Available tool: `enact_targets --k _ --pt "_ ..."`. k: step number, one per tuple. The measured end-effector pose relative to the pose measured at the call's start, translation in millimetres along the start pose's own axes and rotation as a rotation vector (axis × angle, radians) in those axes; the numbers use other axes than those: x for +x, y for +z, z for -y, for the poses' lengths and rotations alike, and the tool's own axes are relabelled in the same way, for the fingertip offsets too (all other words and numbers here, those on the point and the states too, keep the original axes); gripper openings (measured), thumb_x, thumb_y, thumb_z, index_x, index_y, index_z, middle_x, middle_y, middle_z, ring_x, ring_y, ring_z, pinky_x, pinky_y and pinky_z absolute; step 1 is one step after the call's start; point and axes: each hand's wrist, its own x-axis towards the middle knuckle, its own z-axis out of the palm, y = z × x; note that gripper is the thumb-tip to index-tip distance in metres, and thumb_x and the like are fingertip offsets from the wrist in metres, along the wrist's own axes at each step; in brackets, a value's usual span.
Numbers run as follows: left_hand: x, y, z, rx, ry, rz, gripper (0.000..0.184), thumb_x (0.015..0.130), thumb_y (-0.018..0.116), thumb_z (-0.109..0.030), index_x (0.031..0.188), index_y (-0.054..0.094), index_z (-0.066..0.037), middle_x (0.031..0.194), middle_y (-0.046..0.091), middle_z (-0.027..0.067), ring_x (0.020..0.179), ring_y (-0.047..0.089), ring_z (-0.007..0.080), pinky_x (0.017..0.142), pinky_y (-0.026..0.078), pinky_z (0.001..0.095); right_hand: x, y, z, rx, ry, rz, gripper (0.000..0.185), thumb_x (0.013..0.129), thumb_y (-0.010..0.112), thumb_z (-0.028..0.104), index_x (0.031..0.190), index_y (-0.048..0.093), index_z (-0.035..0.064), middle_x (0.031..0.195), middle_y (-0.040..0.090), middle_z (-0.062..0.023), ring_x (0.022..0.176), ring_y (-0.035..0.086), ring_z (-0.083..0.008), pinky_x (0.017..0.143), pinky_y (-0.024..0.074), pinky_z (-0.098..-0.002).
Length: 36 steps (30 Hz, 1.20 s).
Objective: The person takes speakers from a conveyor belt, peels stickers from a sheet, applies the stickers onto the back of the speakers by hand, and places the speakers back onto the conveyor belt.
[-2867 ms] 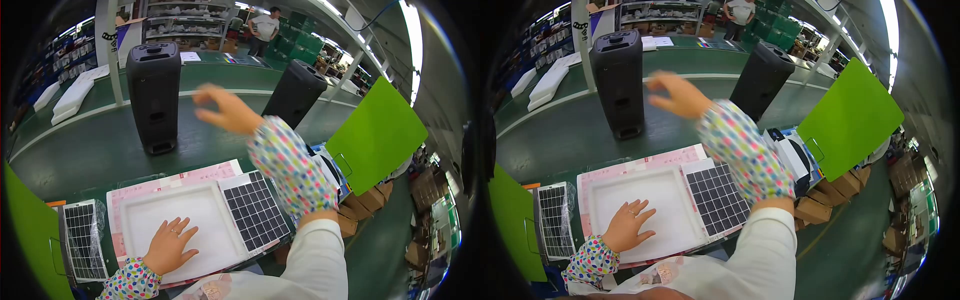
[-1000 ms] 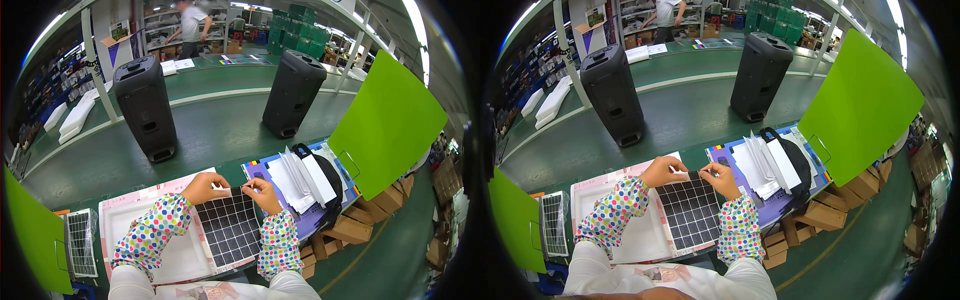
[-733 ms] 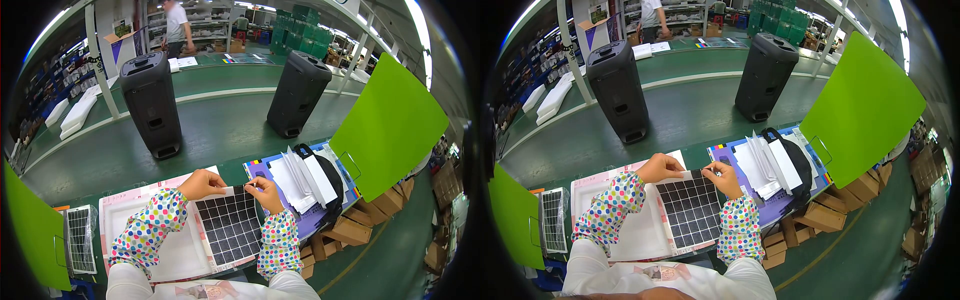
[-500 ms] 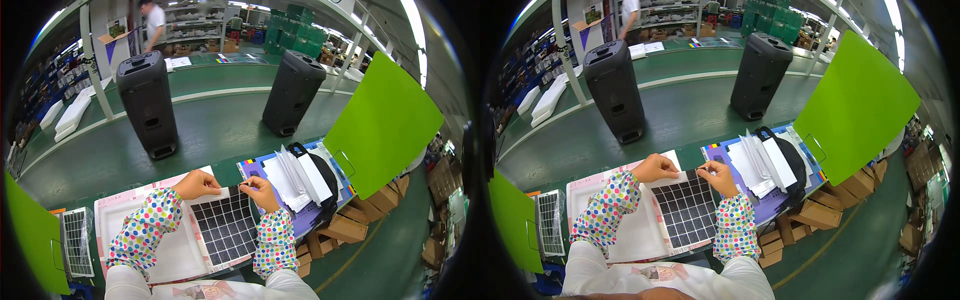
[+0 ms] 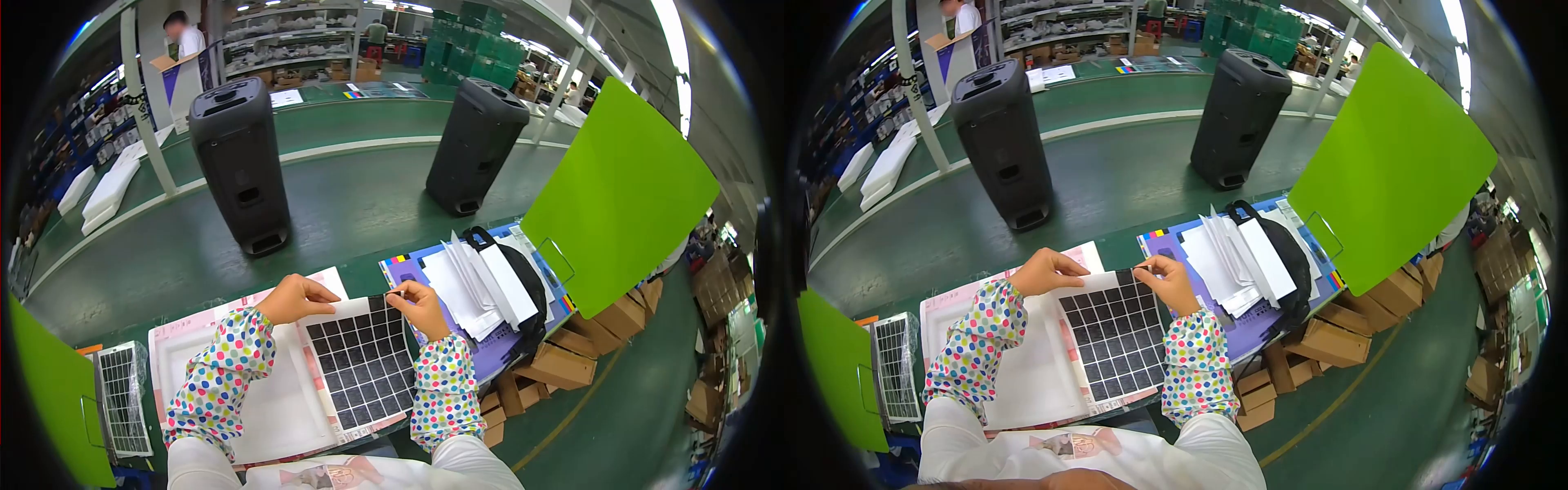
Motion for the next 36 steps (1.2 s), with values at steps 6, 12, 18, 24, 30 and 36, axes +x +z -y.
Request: enact_targets --k 6,12,18,24,30,36 --pt "-5 -2 6 -0.166 -0.056 0.002 0.025 0.087 0.075 -0.01 0.111 0.076 -0.002 0.097 0.076 0.0086 0.087 0.069 0.0143 0.085 0.054 0.0276 1 0 -7 0.054 0.044 -0.004 0.011 0.09 0.074 0.013 0.091 0.07 0.0021 0.08 0.065 0.0022 0.077 0.058 -0.0064 0.072 0.0449 -0.0239" --pt "-4 -1 3 -0.154 -0.063 -0.001 0.023 0.091 0.07 -0.01 0.112 0.075 -0.002 0.099 0.075 0.0089 0.091 0.068 0.0147 0.087 0.053 0.0272 2 0 -10 0.065 0.016 -0.03 0.008 0.092 0.071 0.009 0.091 0.068 0.0016 0.077 0.062 0.0054 0.069 0.051 -0.0012 0.063 0.0392 -0.0195" --pt "1 5 9 -0.108 0.004 -0.002 0.023 0.091 0.068 -0.01 0.111 0.075 -0.001 0.103 0.075 0.01 0.095 0.069 0.0166 0.089 0.053 0.0301 3 -3 -15 0.032 0.005 -0.057 0.008 0.092 0.07 0.008 0.087 0.066 0.0028 0.074 0.058 0.0061 0.069 0.049 -0.0027 0.062 0.0379 -0.0216" --pt "3 14 32 -0.067 0.213 -0.091 0.025 0.084 0.065 -0.011 0.105 0.076 -0.002 0.096 0.076 0.0122 0.087 0.072 0.0199 0.083 0.056 0.0342 4 2 1 -0.217 0.027 -0.056 0.016 0.091 0.068 0.012 0.08 0.061 0.0027 0.073 0.054 0.0042 0.068 0.046 -0.0056 0.061 0.0368 -0.0236" --pt "-4 24 -1 0.201 0.115 -0.185 0.02 0.083 0.067 -0.025 0.097 0.074 -0.012 0.093 0.075 0.0074 0.085 0.072 0.0241 0.077 0.055 0.0363 8 6 -20 0.033 -0.077 -0.03 0.012 0.091 0.07 0.007 0.083 0.062 0.0044 0.073 0.051 0.0061 0.068 0.045 -0.0033 0.062 0.0353 -0.0215" --pt "1 41 -20 0.215 0.111 -0.212 0.023 0.083 0.072 -0.026 0.101 0.075 -0.012 0.09 0.076 0.0059 0.079 0.072 0.0234 0.074 0.055 0.0375 5 -3 -14 -0.09 -0.044 0.023 0.013 0.091 0.067 0.007 0.081 0.06 0.007 0.075 0.053 0.0072 0.07 0.046 -0.0031 0.062 0.035 -0.0215"
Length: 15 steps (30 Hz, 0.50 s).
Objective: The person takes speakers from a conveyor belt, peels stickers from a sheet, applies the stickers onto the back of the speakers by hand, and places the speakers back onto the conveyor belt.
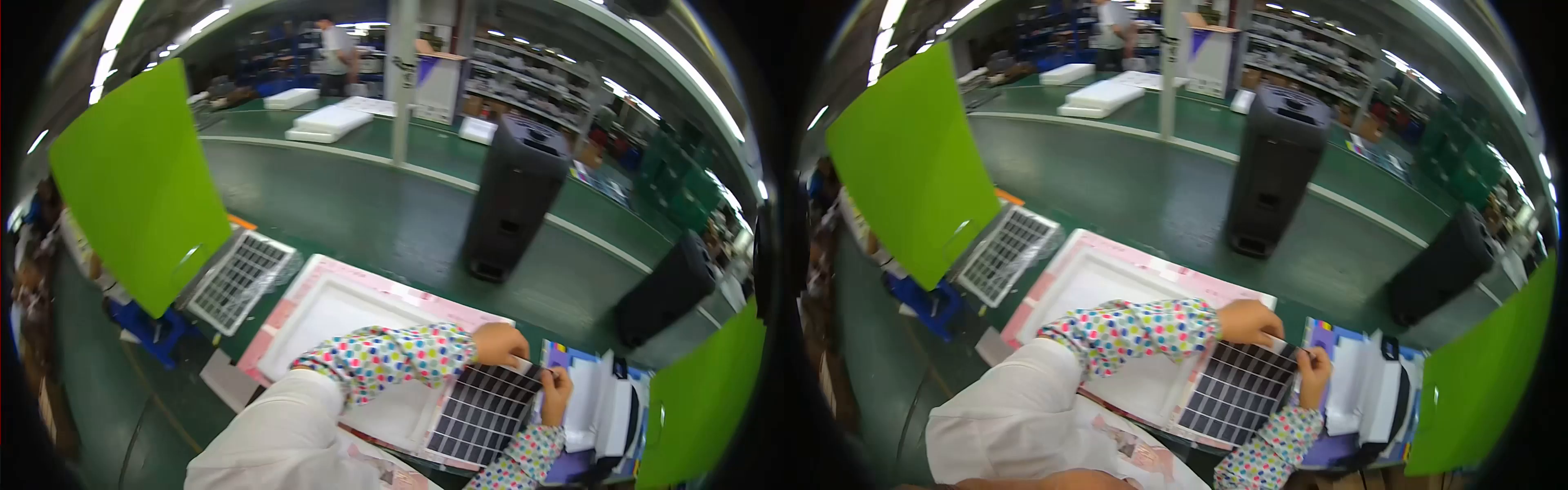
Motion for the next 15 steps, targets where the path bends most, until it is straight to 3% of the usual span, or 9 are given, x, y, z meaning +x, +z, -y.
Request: enact_targets --k 1,2,4,5,7,9,15 --pt "7 10 11 0.044 0.046 0.001 0.021 0.085 0.071 -0.024 0.102 0.075 -0.012 0.09 0.076 0.0055 0.077 0.072 0.0222 0.073 0.055 0.0377 0 3 2 -0.031 0.025 -0.016 0.013 0.091 0.068 0.008 0.081 0.06 0.0072 0.074 0.054 0.0074 0.069 0.046 -0.0031 0.061 0.0353 -0.022" --pt "4 0 -4 0.014 -0.047 0.053 0.02 0.086 0.07 -0.023 0.102 0.075 -0.012 0.091 0.076 0.0054 0.077 0.072 0.0218 0.073 0.055 0.0374 -1 7 9 -0.03 0.036 -0.037 0.015 0.09 0.07 0.01 0.079 0.061 0.0074 0.072 0.054 0.0074 0.067 0.047 -0.0034 0.059 0.037 -0.0226" --pt "11 22 23 0.025 0.087 -0.062 0.018 0.089 0.068 -0.023 0.101 0.076 -0.011 0.089 0.076 0.0066 0.072 0.072 0.0209 0.072 0.055 0.0356 -2 11 15 0.026 0.011 -0.054 0.014 0.088 0.073 0.01 0.079 0.063 0.0071 0.073 0.057 0.0051 0.069 0.052 -0.0047 0.062 0.0414 -0.0224" --pt "6 1 -3 0.024 -0.027 0.027 0.018 0.09 0.069 -0.023 0.1 0.077 -0.01 0.088 0.076 0.008 0.075 0.072 0.021 0.072 0.056 0.0345 -1 6 5 0.003 0.006 -0.042 0.01 0.088 0.073 0.008 0.083 0.065 0.0056 0.074 0.06 0.0041 0.068 0.054 -0.0055 0.061 0.0421 -0.0226" --pt "8 2 -2 -0.022 -0.053 0.043 0.019 0.09 0.069 -0.022 0.101 0.076 -0.009 0.088 0.075 0.0098 0.079 0.072 0.0209 0.072 0.055 0.0335 -1 5 -4 0.109 0.036 -0.049 0.008 0.087 0.074 0.006 0.094 0.071 0.0021 0.081 0.068 0.0003 0.075 0.06 -0.0072 0.068 0.0471 -0.0238" --pt "12 11 11 -0.009 0.004 0.021 0.019 0.091 0.068 -0.021 0.102 0.076 -0.007 0.086 0.074 0.011 0.077 0.071 0.0193 0.07 0.054 0.0322 -2 3 4 0.052 0.076 -0.019 0.01 0.088 0.073 0.006 0.096 0.072 0.0016 0.083 0.068 -0.0002 0.077 0.061 -0.0078 0.07 0.0478 -0.0239" --pt "12 6 6 -0.018 -0.091 0.048 0.019 0.092 0.067 -0.02 0.102 0.076 -0.005 0.085 0.074 0.0113 0.073 0.07 0.0202 0.07 0.053 0.0315 -1 3 4 0.146 0.042 -0.039 0.01 0.09 0.07 0.007 0.098 0.071 0.0006 0.084 0.069 -0.0003 0.079 0.063 -0.007 0.072 0.0476 -0.0231"
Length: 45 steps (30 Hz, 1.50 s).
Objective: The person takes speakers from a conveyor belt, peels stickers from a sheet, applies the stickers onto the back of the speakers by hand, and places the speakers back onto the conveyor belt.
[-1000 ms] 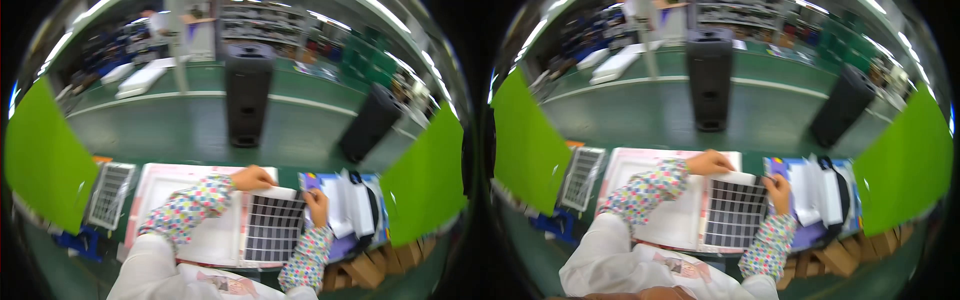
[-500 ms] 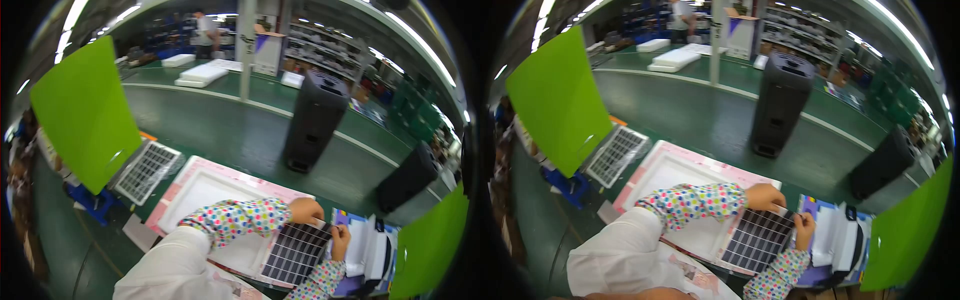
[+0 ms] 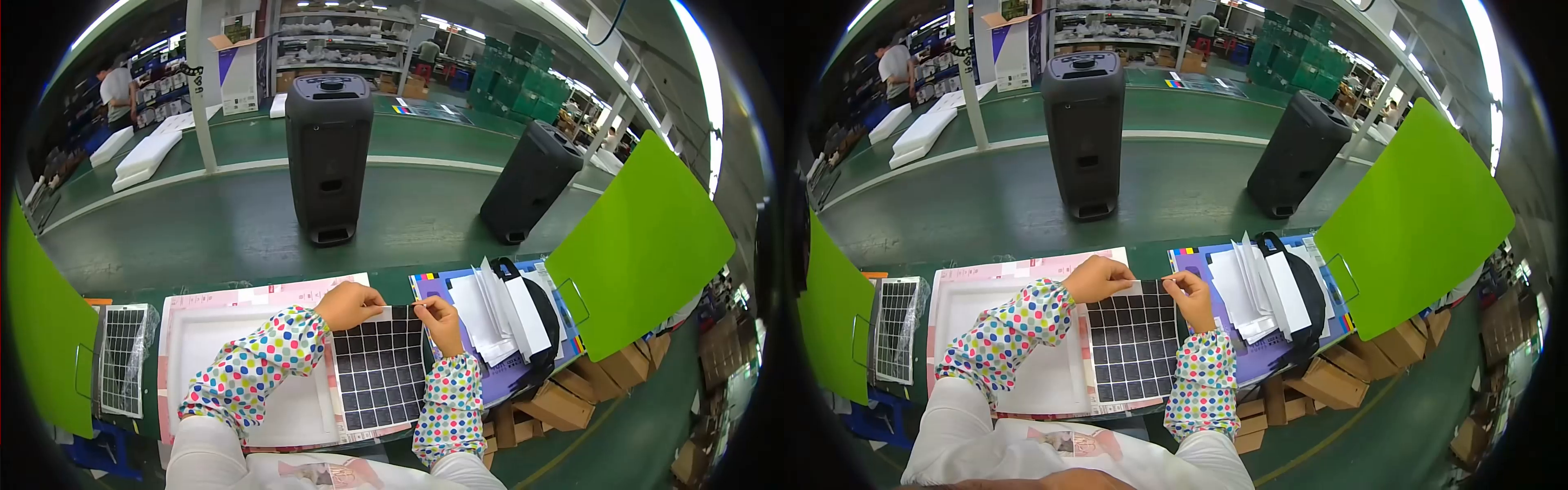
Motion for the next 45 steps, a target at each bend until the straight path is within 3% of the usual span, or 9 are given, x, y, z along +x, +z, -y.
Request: enact_targets --k 13,31,34,35,36,41,45 --pt "-3 6 -11 0.005 0.007 -0.095 0.021 0.092 0.068 -0.024 0.099 0.075 -0.005 0.086 0.074 0.0118 0.077 0.071 0.0228 0.073 0.054 0.0334 3 0 -10 0.035 -0.039 -0.001 0.009 0.093 0.07 0.01 0.093 0.068 0.0015 0.084 0.068 0.0012 0.078 0.061 -0.0053 0.071 0.0463 -0.0215" --pt "-3 15 7 -0.128 0.057 -0.092 0.022 0.093 0.067 -0.023 0.1 0.074 -0.003 0.082 0.073 0.0098 0.072 0.067 0.0146 0.07 0.052 0.0291 1 7 -12 -0.035 0.013 0.055 0.011 0.09 0.073 0.009 0.098 0.071 0.0026 0.084 0.067 0.0027 0.076 0.059 -0.0044 0.068 0.0445 -0.0211" --pt "-6 17 7 -0.027 0.08 -0.13 0.024 0.093 0.068 -0.027 0.098 0.075 -0.005 0.087 0.074 0.0112 0.08 0.069 0.0244 0.078 0.053 0.035 2 9 -7 -0.084 0.013 0.05 0.01 0.09 0.073 0.01 0.097 0.071 0.0027 0.08 0.065 0.0038 0.072 0.055 -0.0031 0.064 0.0417 -0.0203" --pt "-3 21 15 0.103 0.175 -0.182 0.023 0.093 0.067 -0.028 0.098 0.076 -0.007 0.092 0.074 0.0114 0.088 0.067 0.0297 0.083 0.052 0.0392 2 9 -12 -0.075 0.004 0.049 0.011 0.09 0.073 0.01 0.098 0.07 0.0024 0.079 0.064 0.0044 0.071 0.054 -0.0025 0.063 0.0403 -0.0194" --pt "-5 23 19 0.137 0.248 -0.257 0.022 0.093 0.067 -0.027 0.099 0.075 -0.008 0.095 0.073 0.0109 0.093 0.065 0.0298 0.085 0.05 0.0404 3 11 -13 -0.068 -0.006 0.049 0.012 0.091 0.073 0.011 0.098 0.069 0.0022 0.078 0.062 0.005 0.07 0.052 -0.0018 0.062 0.0388 -0.0186" --pt "-9 47 39 0.151 0.2 -0.364 0.021 0.091 0.068 -0.026 0.094 0.074 -0.006 0.091 0.07 0.0119 0.09 0.065 0.0308 0.082 0.051 0.0415 5 10 -25 -0.116 0.0 0.067 0.011 0.09 0.073 0.01 0.097 0.071 0.0023 0.076 0.059 0.0069 0.068 0.051 -0.002 0.061 0.0387 -0.0196" --pt "-9 56 44 0.097 0.194 -0.426 0.02 0.091 0.065 -0.022 0.093 0.072 -0.004 0.092 0.069 0.0138 0.091 0.065 0.0338 0.081 0.051 0.0447 7 17 -32 -0.098 -0.04 0.003 0.011 0.091 0.072 0.009 0.097 0.071 0.001 0.08 0.066 0.0021 0.071 0.056 -0.0041 0.063 0.0427 -0.0205"
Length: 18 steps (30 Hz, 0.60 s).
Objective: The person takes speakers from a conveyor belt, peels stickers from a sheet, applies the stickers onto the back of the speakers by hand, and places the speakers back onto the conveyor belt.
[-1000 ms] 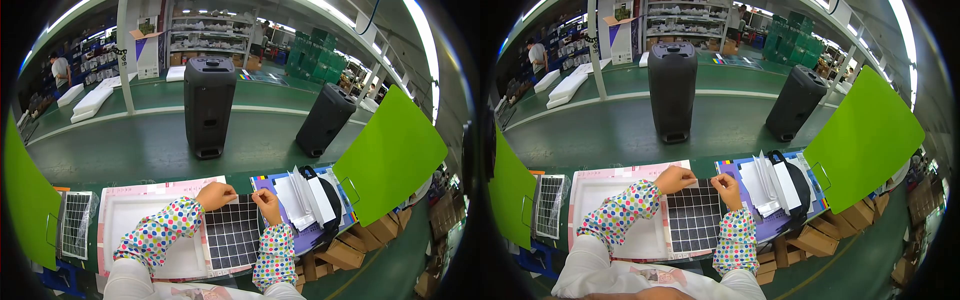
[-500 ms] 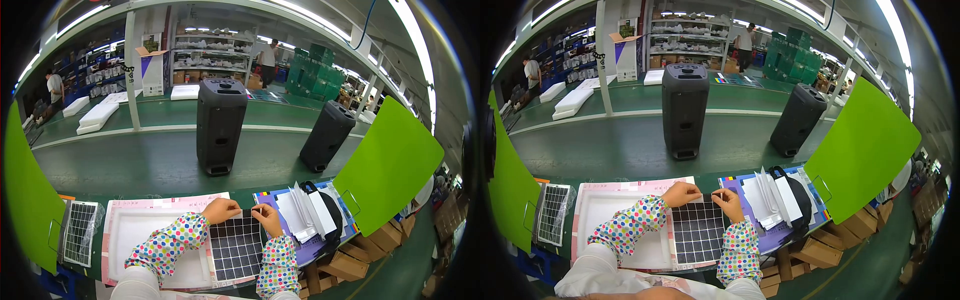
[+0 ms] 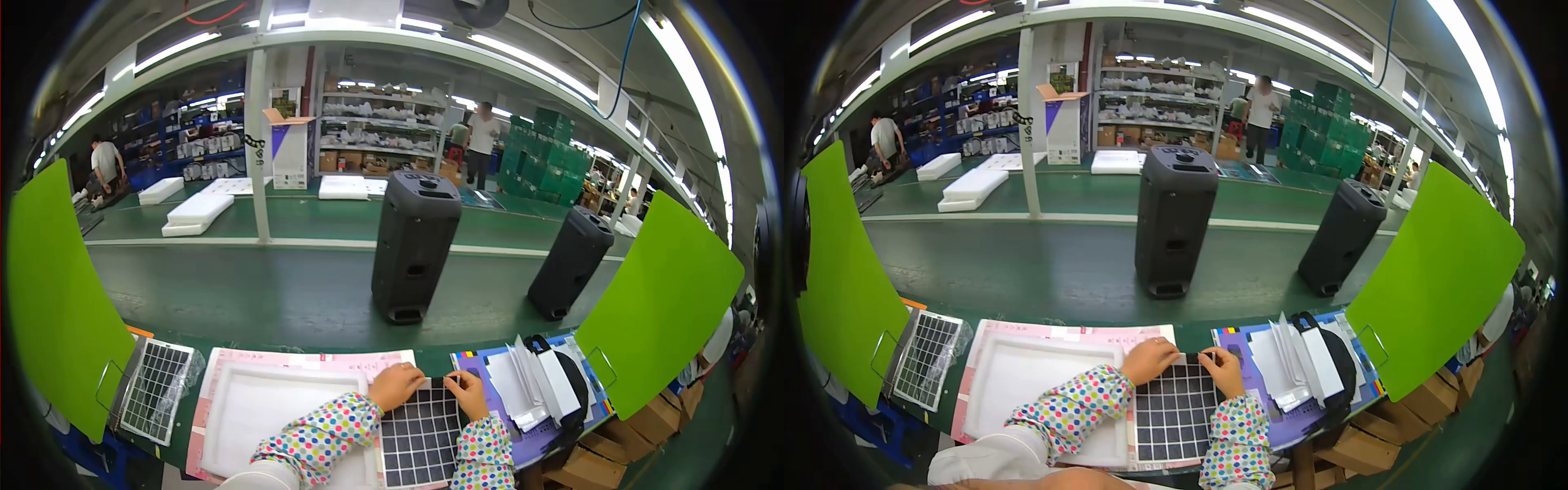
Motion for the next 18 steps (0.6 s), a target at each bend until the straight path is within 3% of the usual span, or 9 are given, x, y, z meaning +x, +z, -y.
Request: enact_targets --k 3,9,10,13,14,18 --pt "1 1 9 -0.043 0.005 0.04 0.02 0.094 0.06 -0.021 0.098 0.071 -0.004 0.098 0.07 0.0138 0.093 0.065 0.0333 0.082 0.052 0.0437 -2 3 11 -0.211 -0.001 -0.025 0.01 0.09 0.072 0.009 0.095 0.071 0.0006 0.078 0.068 0.001 0.072 0.059 -0.0048 0.064 0.0446 -0.0206" --pt "1 5 21 -0.155 -0.076 0.111 0.023 0.096 0.057 -0.019 0.106 0.07 -0.003 0.101 0.07 0.015 0.097 0.065 0.0334 0.086 0.051 0.0415 2 12 -3 -0.227 -0.084 -0.11 0.013 0.087 0.074 0.013 0.095 0.072 0.0031 0.079 0.068 0.0012 0.068 0.057 -0.0043 0.062 0.0437 -0.0213" --pt "1 4 21 -0.156 -0.089 0.122 0.023 0.097 0.057 -0.02 0.107 0.07 -0.004 0.101 0.069 0.0146 0.098 0.065 0.0328 0.086 0.051 0.0415 2 12 -2 -0.262 -0.037 -0.118 0.016 0.084 0.077 0.012 0.097 0.072 0.0048 0.09 0.069 -0.0026 0.076 0.061 -0.0112 0.07 0.0479 -0.0265" --pt "1 3 20 -0.161 -0.124 0.117 0.024 0.097 0.056 -0.022 0.108 0.07 -0.005 0.102 0.069 0.0142 0.098 0.065 0.0326 0.086 0.051 0.0414 2 21 15 -0.596 -0.444 -0.267 0.021 0.078 0.08 0.011 0.097 0.073 0.0064 0.104 0.066 -0.0069 0.093 0.061 -0.022 0.082 0.0488 -0.0339" --pt "1 4 22 -0.162 -0.129 0.124 0.025 0.098 0.056 -0.022 0.108 0.07 -0.005 0.103 0.069 0.0138 0.098 0.065 0.0324 0.086 0.051 0.0414 1 23 21 -0.654 -0.464 -0.261 0.026 0.073 0.082 0.011 0.098 0.074 0.0103 0.112 0.062 -0.0087 0.105 0.056 -0.0297 0.091 0.046 -0.0401" --pt "0 5 22 -0.174 -0.138 0.119 0.024 0.097 0.056 -0.022 0.106 0.071 -0.006 0.102 0.069 0.0139 0.098 0.065 0.0323 0.086 0.051 0.0419 0 28 23 -0.869 -0.581 -0.223 0.027 0.073 0.083 0.016 0.098 0.075 0.0173 0.111 0.063 -0.0052 0.104 0.057 -0.0281 0.092 0.0441 -0.043"
